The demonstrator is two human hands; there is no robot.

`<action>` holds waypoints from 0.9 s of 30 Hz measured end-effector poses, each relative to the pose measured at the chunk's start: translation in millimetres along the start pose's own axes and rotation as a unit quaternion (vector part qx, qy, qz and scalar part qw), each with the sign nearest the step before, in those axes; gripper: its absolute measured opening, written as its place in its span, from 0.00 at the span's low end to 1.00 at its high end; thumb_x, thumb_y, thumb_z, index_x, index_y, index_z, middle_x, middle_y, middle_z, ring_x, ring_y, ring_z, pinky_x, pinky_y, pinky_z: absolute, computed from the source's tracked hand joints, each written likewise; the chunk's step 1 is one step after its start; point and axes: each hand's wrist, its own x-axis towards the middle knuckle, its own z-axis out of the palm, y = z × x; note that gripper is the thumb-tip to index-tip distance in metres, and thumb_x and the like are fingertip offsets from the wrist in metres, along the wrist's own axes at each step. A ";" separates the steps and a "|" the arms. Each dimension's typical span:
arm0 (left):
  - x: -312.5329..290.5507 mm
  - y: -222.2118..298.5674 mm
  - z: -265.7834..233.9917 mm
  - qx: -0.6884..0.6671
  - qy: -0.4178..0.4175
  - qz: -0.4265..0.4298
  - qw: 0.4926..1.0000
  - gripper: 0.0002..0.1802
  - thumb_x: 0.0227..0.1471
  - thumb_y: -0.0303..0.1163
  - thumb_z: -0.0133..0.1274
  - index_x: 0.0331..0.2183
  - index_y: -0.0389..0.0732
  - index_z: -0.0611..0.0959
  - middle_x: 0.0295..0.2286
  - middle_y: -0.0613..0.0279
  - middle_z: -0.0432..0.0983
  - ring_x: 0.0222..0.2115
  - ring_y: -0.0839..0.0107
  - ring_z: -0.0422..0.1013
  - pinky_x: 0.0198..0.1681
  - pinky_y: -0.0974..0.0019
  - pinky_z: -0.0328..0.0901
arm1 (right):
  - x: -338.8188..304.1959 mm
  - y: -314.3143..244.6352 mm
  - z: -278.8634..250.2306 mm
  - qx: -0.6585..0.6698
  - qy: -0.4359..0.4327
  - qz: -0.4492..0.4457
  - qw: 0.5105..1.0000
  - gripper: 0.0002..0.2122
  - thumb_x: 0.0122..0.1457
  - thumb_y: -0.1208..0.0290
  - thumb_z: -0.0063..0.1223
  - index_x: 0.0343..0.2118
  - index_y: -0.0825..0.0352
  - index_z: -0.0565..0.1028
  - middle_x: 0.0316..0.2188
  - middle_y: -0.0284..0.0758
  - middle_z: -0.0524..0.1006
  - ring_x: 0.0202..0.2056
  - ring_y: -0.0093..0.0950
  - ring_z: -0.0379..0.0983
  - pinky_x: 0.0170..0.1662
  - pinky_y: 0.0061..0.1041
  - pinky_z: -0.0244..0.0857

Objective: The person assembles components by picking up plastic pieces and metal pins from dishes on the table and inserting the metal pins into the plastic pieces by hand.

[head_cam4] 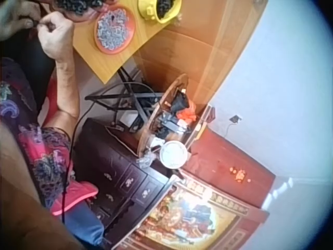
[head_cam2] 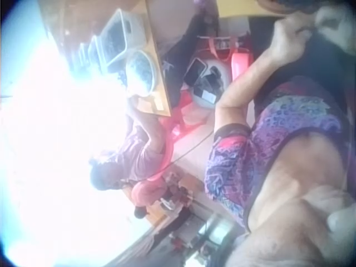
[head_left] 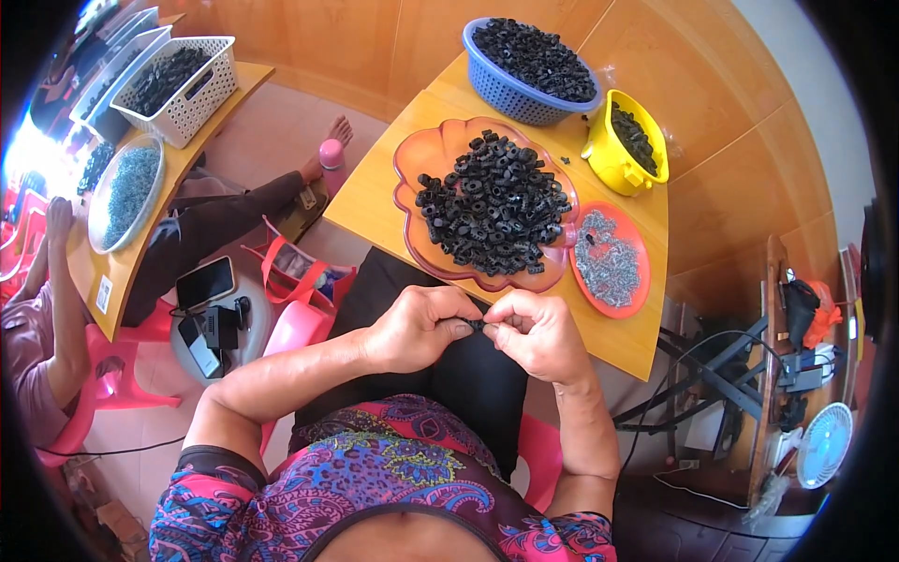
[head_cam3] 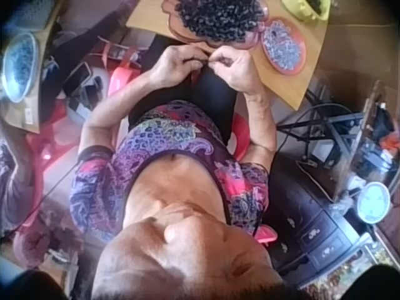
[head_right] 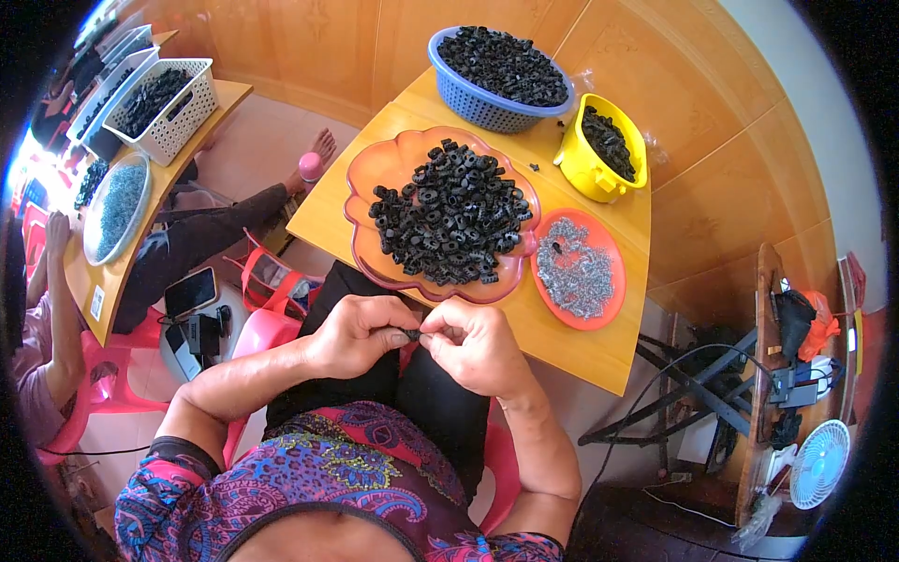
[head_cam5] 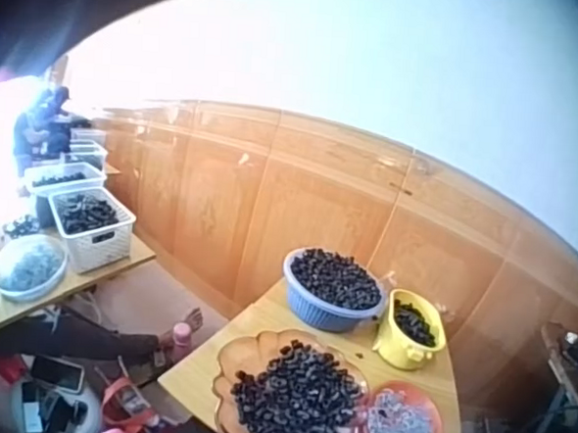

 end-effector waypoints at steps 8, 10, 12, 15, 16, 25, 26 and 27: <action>0.2 2.3 -0.7 0.003 0.000 -0.024 1.000 0.08 0.45 0.19 0.54 0.32 0.33 0.80 0.27 0.53 0.76 0.31 0.62 0.74 0.34 0.65 0.68 | 1.6 7.0 4.5 -0.005 0.006 0.002 1.000 0.02 0.52 0.84 0.50 0.26 0.71 0.73 0.21 0.25 0.70 0.23 0.11 0.65 0.24 0.15 0.59; -0.8 -3.0 0.9 0.024 0.007 -0.005 1.000 0.07 0.46 0.19 0.54 0.32 0.33 0.80 0.26 0.54 0.76 0.30 0.63 0.74 0.34 0.66 0.68 | 2.5 5.0 10.1 -0.088 0.028 -0.063 0.994 0.02 0.52 0.84 0.51 0.26 0.71 0.72 0.21 0.26 0.71 0.22 0.12 0.65 0.24 0.15 0.59; -0.3 -4.0 0.6 0.044 0.012 0.015 0.999 0.07 0.46 0.20 0.54 0.32 0.33 0.80 0.26 0.54 0.76 0.29 0.63 0.74 0.33 0.66 0.68 | 0.5 3.3 9.9 -0.206 0.036 -0.121 0.971 0.06 0.51 0.88 0.48 0.30 0.71 0.73 0.21 0.28 0.72 0.23 0.12 0.68 0.25 0.13 0.61; 2.6 1.0 -3.3 0.045 0.000 0.022 0.999 0.07 0.46 0.20 0.54 0.32 0.33 0.80 0.26 0.55 0.76 0.29 0.65 0.74 0.32 0.67 0.68 | 3.9 -2.3 3.3 0.014 -0.006 0.044 0.999 0.05 0.52 0.87 0.49 0.30 0.72 0.72 0.23 0.30 0.74 0.24 0.15 0.71 0.26 0.14 0.66; 2.8 5.6 -6.0 0.011 -0.020 -0.003 1.000 0.07 0.46 0.20 0.54 0.32 0.33 0.80 0.26 0.55 0.76 0.29 0.65 0.74 0.32 0.67 0.68 | 6.5 1.0 -7.4 0.096 -0.056 0.050 0.993 0.04 0.53 0.83 0.54 0.31 0.72 0.72 0.24 0.32 0.75 0.25 0.20 0.74 0.28 0.18 0.69; -1.3 5.8 -1.8 -0.027 -0.047 0.038 0.998 0.08 0.45 0.16 0.54 0.32 0.32 0.78 0.29 0.54 0.77 0.33 0.63 0.75 0.36 0.66 0.68 | 9.3 12.7 -11.4 0.121 -0.128 0.036 0.984 0.05 0.54 0.77 0.56 0.31 0.72 0.73 0.24 0.33 0.75 0.25 0.20 0.74 0.28 0.19 0.69; -0.8 6.3 0.1 -0.030 -0.045 0.047 0.997 0.07 0.45 0.16 0.54 0.32 0.32 0.78 0.29 0.54 0.77 0.33 0.63 0.75 0.36 0.66 0.68 | 8.8 12.7 -11.1 0.120 -0.134 0.037 0.983 0.05 0.54 0.77 0.55 0.31 0.73 0.73 0.24 0.33 0.75 0.25 0.20 0.74 0.28 0.18 0.68; 1.9 8.8 -0.3 -0.015 -0.042 0.049 0.998 0.07 0.47 0.17 0.54 0.33 0.32 0.79 0.29 0.55 0.76 0.32 0.64 0.75 0.35 0.67 0.68 | 8.7 10.7 -10.0 0.117 -0.130 0.036 0.984 0.05 0.54 0.77 0.55 0.31 0.73 0.73 0.24 0.33 0.75 0.25 0.20 0.74 0.28 0.18 0.68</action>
